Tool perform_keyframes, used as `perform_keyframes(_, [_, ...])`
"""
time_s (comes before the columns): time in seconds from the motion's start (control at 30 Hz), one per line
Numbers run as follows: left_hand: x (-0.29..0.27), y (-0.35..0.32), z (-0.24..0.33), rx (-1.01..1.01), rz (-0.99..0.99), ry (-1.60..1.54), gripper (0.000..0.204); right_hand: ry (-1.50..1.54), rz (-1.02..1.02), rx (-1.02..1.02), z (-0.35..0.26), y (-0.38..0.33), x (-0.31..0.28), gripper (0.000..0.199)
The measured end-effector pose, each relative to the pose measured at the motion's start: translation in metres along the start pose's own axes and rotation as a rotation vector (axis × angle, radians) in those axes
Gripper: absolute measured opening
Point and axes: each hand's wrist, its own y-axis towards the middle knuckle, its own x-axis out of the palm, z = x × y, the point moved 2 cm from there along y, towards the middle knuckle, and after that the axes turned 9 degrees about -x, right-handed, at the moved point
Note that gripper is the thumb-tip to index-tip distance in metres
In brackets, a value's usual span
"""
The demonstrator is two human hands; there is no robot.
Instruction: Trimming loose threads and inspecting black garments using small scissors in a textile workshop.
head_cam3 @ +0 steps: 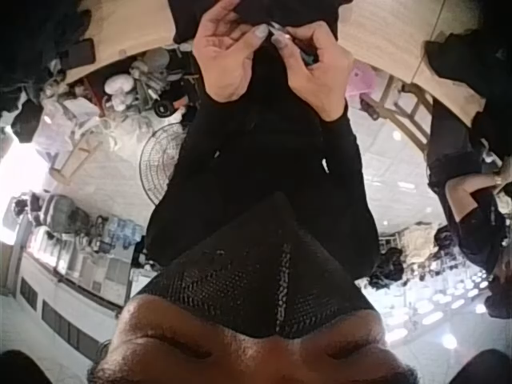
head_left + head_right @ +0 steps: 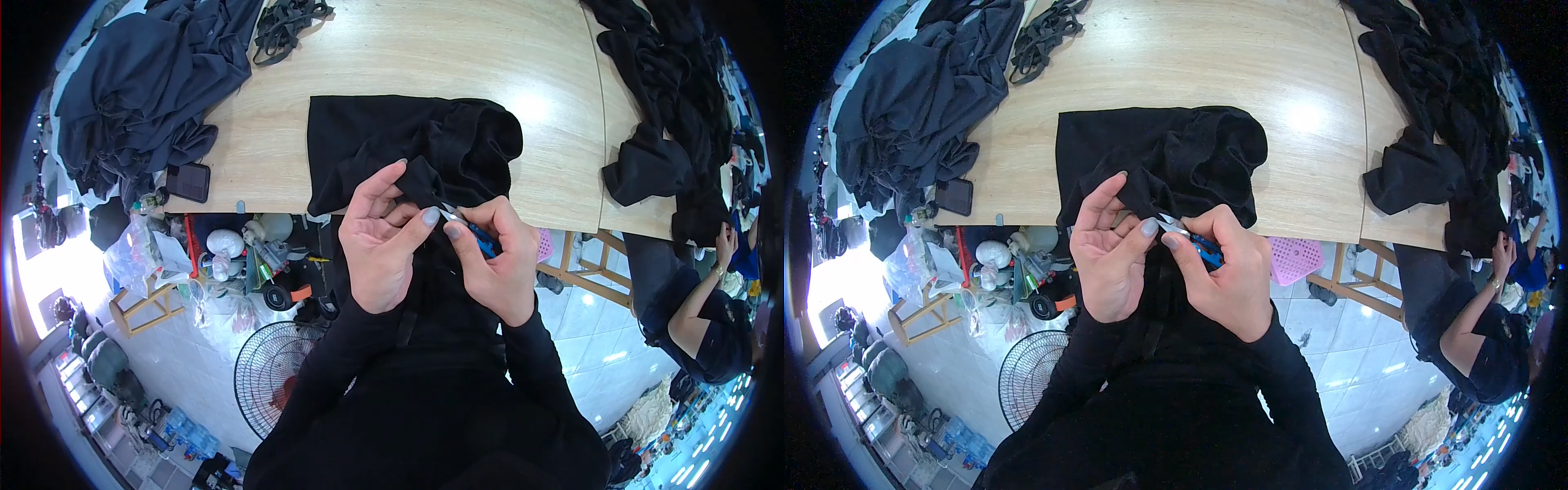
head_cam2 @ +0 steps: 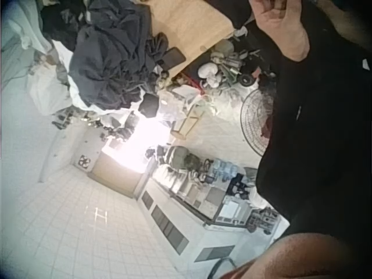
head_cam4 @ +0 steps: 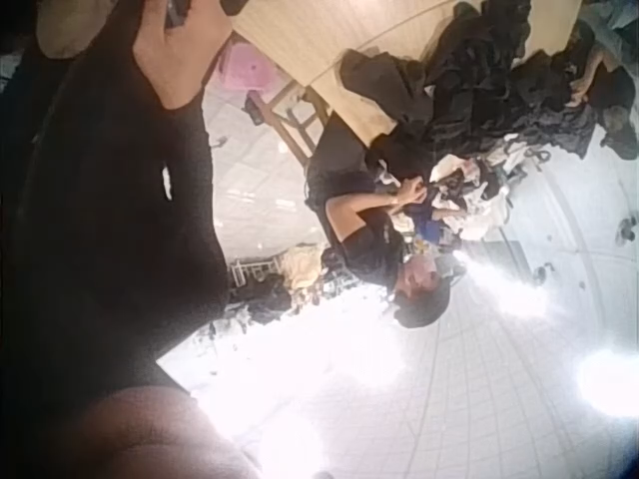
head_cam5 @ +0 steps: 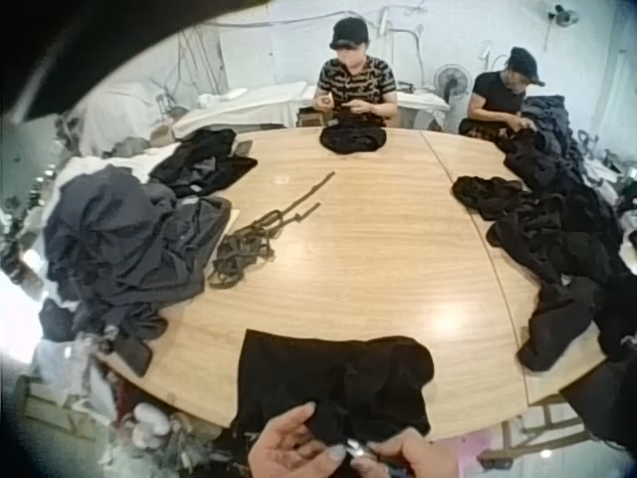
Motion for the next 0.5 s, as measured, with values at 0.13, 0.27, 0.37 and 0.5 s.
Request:
perform_keyframes(0.13, [-0.0007, -0.0003, -0.0001, 0.025, -0.004, 0.025, 0.066, 0.007, 0.004, -0.008, 0.0004, 0.0003, 0.0006, 0.022])
perform_keyframes(0.27, [0.0000, -0.0002, -0.0002, 0.038, -0.012, 0.049, 0.066, 0.021, 0.012, -0.005, 0.0021, -0.0009, -0.0003, 0.021])
perform_keyframes(0.37, [-0.0017, -0.0002, -0.0017, 0.076, -0.043, 0.074, 0.066, 0.048, 0.033, -0.008, 0.0041, -0.0028, 0.0002, 0.020])
perform_keyframes(0.5, [-0.0018, -0.0008, -0.0016, 0.105, -0.034, 0.136, 0.066, 0.041, 0.029, -0.008, 0.0041, -0.0031, 0.0000, 0.020])
